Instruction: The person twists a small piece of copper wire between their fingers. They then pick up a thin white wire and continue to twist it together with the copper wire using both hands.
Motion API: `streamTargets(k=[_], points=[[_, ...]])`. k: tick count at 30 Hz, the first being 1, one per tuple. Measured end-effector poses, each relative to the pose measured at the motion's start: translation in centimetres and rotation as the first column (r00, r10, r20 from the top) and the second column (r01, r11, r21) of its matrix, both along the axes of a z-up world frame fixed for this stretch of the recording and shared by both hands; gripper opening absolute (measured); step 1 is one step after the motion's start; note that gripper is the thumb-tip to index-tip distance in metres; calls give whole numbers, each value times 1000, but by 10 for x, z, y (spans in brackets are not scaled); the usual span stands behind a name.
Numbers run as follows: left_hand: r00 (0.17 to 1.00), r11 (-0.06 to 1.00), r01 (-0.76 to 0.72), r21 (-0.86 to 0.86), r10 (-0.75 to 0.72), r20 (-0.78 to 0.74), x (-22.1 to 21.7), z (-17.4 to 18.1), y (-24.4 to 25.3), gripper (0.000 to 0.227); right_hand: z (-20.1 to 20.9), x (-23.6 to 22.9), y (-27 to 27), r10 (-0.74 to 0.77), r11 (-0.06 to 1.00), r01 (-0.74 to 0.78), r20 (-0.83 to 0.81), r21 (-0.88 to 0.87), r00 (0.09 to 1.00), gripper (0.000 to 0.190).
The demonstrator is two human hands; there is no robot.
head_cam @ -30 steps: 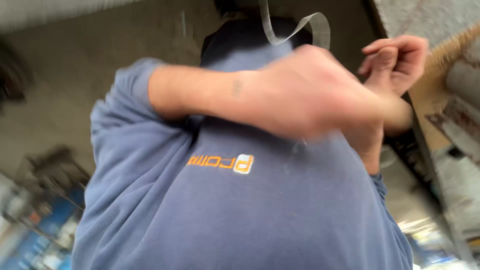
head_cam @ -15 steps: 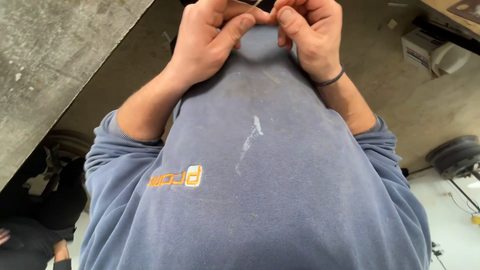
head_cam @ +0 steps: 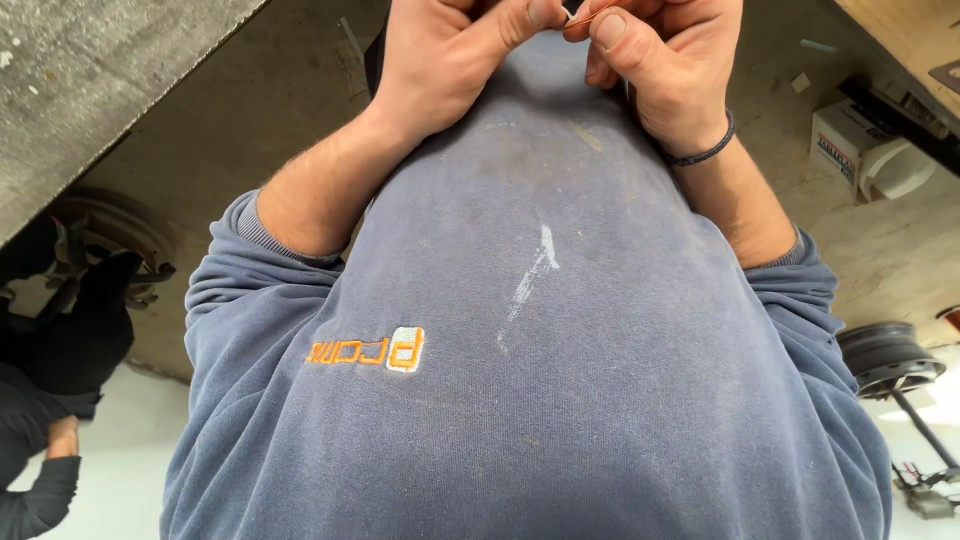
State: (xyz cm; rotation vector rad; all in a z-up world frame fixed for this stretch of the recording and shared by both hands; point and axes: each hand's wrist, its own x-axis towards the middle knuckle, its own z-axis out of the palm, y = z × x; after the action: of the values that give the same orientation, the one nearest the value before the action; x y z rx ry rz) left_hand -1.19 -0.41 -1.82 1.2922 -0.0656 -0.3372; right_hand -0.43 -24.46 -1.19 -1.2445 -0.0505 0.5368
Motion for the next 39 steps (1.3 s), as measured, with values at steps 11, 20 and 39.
streamTargets(k=[11,20,39], points=[[988,992,90,86,-79,-132,-3,-1,-3,25,-15,2,-9,27,1000,-26,42,-16,999,29],[978,997,-8,-81,-9,-209,-17,-20,-3,28,-14,-3,-6,55,997,-53,55,-52,997,25],[938,989,17,-145,-66,-339,-91,-39,-57,33,-29,-20,-49,273,961,-267,80,-74,959,30]])
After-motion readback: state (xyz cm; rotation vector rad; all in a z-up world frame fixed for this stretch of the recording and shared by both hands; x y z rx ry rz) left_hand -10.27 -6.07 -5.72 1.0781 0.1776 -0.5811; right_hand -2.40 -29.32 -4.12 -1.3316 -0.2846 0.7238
